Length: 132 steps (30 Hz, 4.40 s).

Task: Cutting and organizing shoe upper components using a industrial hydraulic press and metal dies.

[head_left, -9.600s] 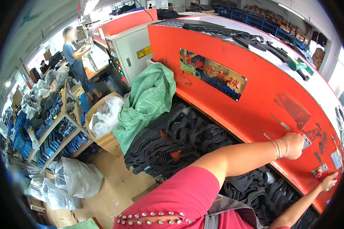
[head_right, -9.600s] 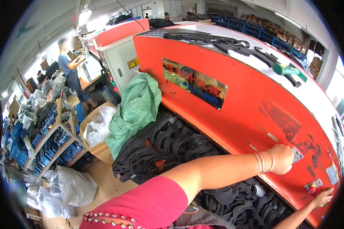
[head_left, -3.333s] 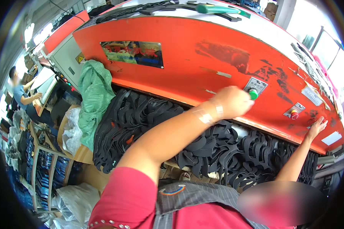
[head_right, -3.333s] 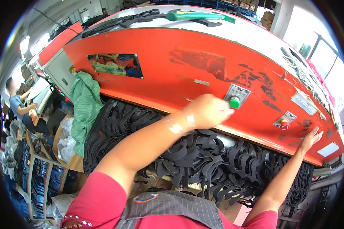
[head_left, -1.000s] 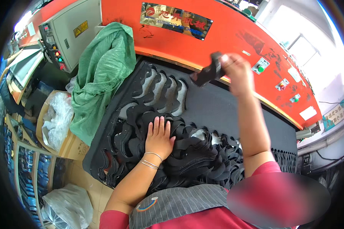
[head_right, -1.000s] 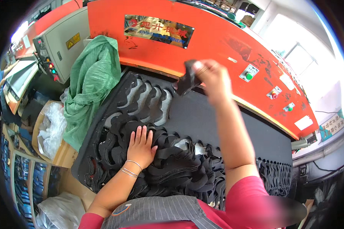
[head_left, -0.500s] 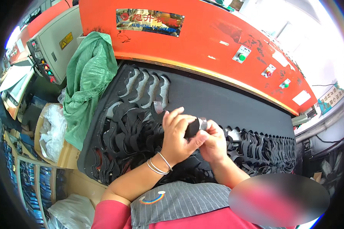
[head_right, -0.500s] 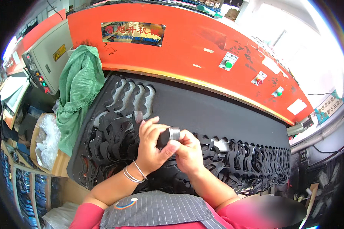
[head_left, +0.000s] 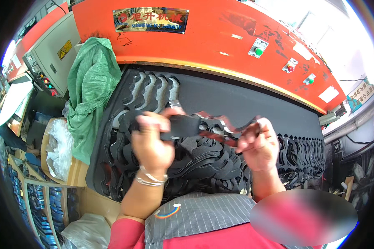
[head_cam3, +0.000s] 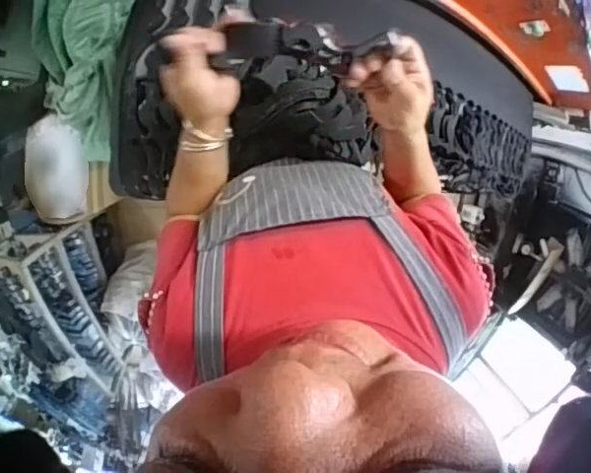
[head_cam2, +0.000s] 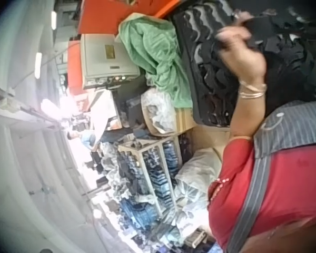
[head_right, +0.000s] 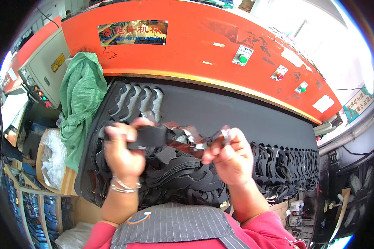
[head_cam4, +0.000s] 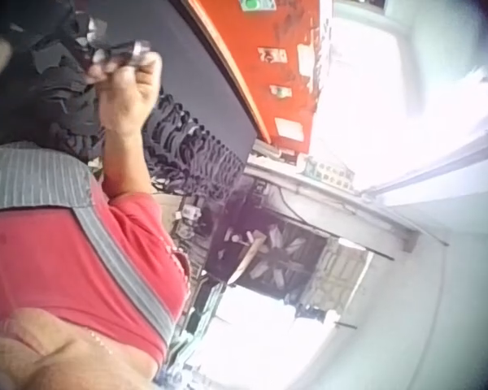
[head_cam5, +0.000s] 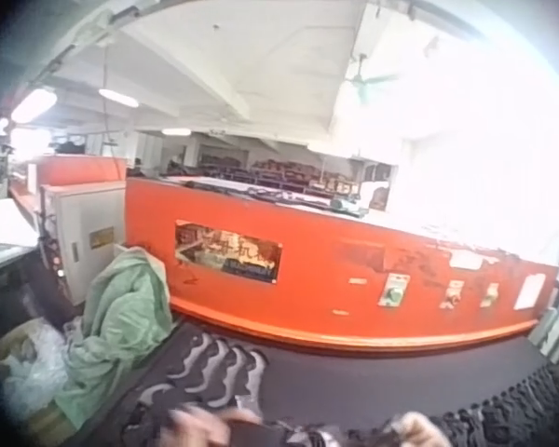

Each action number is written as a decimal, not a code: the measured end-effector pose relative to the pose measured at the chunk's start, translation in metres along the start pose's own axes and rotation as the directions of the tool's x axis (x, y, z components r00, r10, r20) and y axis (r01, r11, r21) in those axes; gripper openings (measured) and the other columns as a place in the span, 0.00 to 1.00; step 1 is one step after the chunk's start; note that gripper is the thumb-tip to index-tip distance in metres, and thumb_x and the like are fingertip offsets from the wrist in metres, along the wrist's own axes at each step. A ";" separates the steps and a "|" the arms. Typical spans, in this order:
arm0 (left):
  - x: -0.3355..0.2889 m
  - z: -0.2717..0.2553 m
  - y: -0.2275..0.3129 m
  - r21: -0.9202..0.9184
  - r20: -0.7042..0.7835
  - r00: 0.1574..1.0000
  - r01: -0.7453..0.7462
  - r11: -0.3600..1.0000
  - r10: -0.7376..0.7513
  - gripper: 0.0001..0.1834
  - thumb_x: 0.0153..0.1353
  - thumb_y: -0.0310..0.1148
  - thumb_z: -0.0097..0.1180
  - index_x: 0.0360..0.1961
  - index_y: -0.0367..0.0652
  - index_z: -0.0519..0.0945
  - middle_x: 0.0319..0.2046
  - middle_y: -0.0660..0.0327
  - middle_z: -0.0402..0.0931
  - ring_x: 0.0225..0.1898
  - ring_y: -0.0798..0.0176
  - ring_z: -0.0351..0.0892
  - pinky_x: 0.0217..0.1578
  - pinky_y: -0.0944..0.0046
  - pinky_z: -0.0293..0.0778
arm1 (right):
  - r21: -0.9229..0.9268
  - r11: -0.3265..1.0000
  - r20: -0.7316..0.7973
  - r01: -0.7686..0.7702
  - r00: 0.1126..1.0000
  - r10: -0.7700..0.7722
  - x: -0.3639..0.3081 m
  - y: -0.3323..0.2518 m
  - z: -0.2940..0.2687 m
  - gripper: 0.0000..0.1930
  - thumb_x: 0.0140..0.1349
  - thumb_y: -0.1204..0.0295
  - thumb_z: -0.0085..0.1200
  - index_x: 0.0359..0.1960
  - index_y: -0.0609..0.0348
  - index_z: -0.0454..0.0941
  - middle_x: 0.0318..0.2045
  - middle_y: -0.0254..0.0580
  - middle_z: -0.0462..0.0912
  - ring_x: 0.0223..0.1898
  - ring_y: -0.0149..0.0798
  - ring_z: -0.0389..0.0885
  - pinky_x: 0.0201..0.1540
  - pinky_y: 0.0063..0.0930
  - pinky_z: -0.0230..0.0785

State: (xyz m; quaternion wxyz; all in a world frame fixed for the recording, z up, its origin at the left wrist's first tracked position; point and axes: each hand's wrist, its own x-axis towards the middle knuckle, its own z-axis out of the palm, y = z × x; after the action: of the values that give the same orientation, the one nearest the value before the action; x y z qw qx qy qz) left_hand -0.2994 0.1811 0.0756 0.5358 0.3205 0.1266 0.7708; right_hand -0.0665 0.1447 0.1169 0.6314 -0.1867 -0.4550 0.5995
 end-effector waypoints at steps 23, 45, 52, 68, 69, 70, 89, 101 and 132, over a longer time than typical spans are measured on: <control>-0.036 -0.039 -0.011 0.879 0.227 0.956 -0.284 -0.384 -0.188 0.26 0.51 0.34 0.64 0.53 0.43 0.74 0.54 0.53 0.68 0.52 0.46 0.68 0.55 0.50 0.61 | -0.724 -0.042 0.636 0.688 0.690 0.346 0.115 0.148 -0.076 0.13 0.50 0.67 0.61 0.37 0.55 0.78 0.37 0.37 0.80 0.47 0.43 0.76 0.49 0.36 0.69; 0.022 -0.080 -0.090 0.904 0.076 0.849 -0.280 -0.323 -0.522 0.34 0.59 0.41 0.52 0.65 0.38 0.62 0.67 0.56 0.57 0.70 0.53 0.51 0.67 0.42 0.42 | -0.960 -0.195 0.145 0.202 0.951 0.274 0.132 0.170 -0.098 0.52 0.37 0.35 0.64 0.60 0.58 0.67 0.64 0.57 0.65 0.69 0.50 0.56 0.67 0.61 0.41; 0.086 -0.067 -0.084 0.933 0.020 0.885 -0.183 -0.310 -0.464 0.37 0.61 0.44 0.53 0.68 0.40 0.58 0.68 0.48 0.54 0.72 0.48 0.46 0.68 0.44 0.40 | -0.979 0.133 0.183 0.154 0.951 0.248 0.180 0.095 -0.107 0.51 0.43 0.44 0.67 0.64 0.62 0.59 0.63 0.60 0.63 0.66 0.59 0.60 0.65 0.50 0.55; 0.186 0.191 -0.261 0.712 0.684 0.601 -0.672 0.202 -0.414 0.16 0.61 0.42 0.49 0.27 0.44 0.83 0.28 0.51 0.81 0.30 0.44 0.82 0.35 0.50 0.78 | -0.935 -0.171 0.084 -0.311 0.273 -0.958 0.219 -0.235 -0.504 0.39 0.69 0.43 0.34 0.65 0.71 0.56 0.66 0.64 0.57 0.67 0.57 0.55 0.68 0.48 0.47; 0.200 0.194 -0.271 0.607 0.755 0.543 -0.791 0.077 -0.368 0.17 0.61 0.42 0.48 0.25 0.43 0.83 0.27 0.50 0.81 0.29 0.44 0.82 0.33 0.49 0.78 | -0.906 -0.164 0.065 -0.391 0.255 -0.965 0.230 -0.232 -0.507 0.42 0.68 0.40 0.32 0.66 0.71 0.55 0.67 0.65 0.54 0.69 0.58 0.51 0.69 0.50 0.44; 0.216 0.192 -0.281 0.838 0.479 0.758 -0.546 -0.028 -0.441 0.19 0.61 0.42 0.46 0.24 0.41 0.83 0.24 0.48 0.80 0.30 0.43 0.81 0.33 0.46 0.77 | -0.865 -0.155 0.045 -0.478 0.234 -0.971 0.234 -0.229 -0.511 0.44 0.67 0.38 0.30 0.66 0.71 0.54 0.68 0.66 0.52 0.70 0.60 0.48 0.69 0.51 0.40; -0.008 0.035 -0.143 0.946 0.146 0.856 -0.267 -0.182 -0.496 0.17 0.60 0.44 0.55 0.39 0.39 0.79 0.40 0.53 0.77 0.46 0.50 0.74 0.49 0.56 0.71 | -0.974 0.206 0.032 0.094 0.958 -0.286 0.132 -0.110 -0.286 0.10 0.63 0.69 0.54 0.39 0.64 0.79 0.33 0.43 0.81 0.38 0.39 0.80 0.43 0.33 0.71; -0.029 0.005 -0.166 0.882 0.196 0.911 -0.326 -0.340 -0.363 0.28 0.51 0.55 0.59 0.35 0.37 0.80 0.38 0.50 0.77 0.46 0.49 0.73 0.52 0.55 0.64 | -0.930 -0.357 -0.055 0.086 0.929 0.365 0.074 0.037 -0.237 0.18 0.60 0.55 0.54 0.25 0.58 0.81 0.24 0.55 0.81 0.31 0.57 0.81 0.36 0.46 0.73; -0.026 -0.078 -0.090 0.874 -0.109 0.893 -0.124 -0.471 -0.437 0.33 0.66 0.44 0.44 0.67 0.36 0.59 0.68 0.50 0.54 0.70 0.49 0.51 0.69 0.48 0.45 | -0.803 0.159 0.592 0.574 0.798 0.114 0.099 0.184 -0.092 0.05 0.46 0.70 0.62 0.22 0.58 0.82 0.25 0.42 0.79 0.35 0.45 0.76 0.43 0.34 0.70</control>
State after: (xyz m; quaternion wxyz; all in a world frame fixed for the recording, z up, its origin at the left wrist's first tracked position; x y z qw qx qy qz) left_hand -0.2754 0.2048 -0.0419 0.1358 0.7152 0.6733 0.1292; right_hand -0.1140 0.3034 -0.0398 0.3038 -0.2911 -0.9028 0.0890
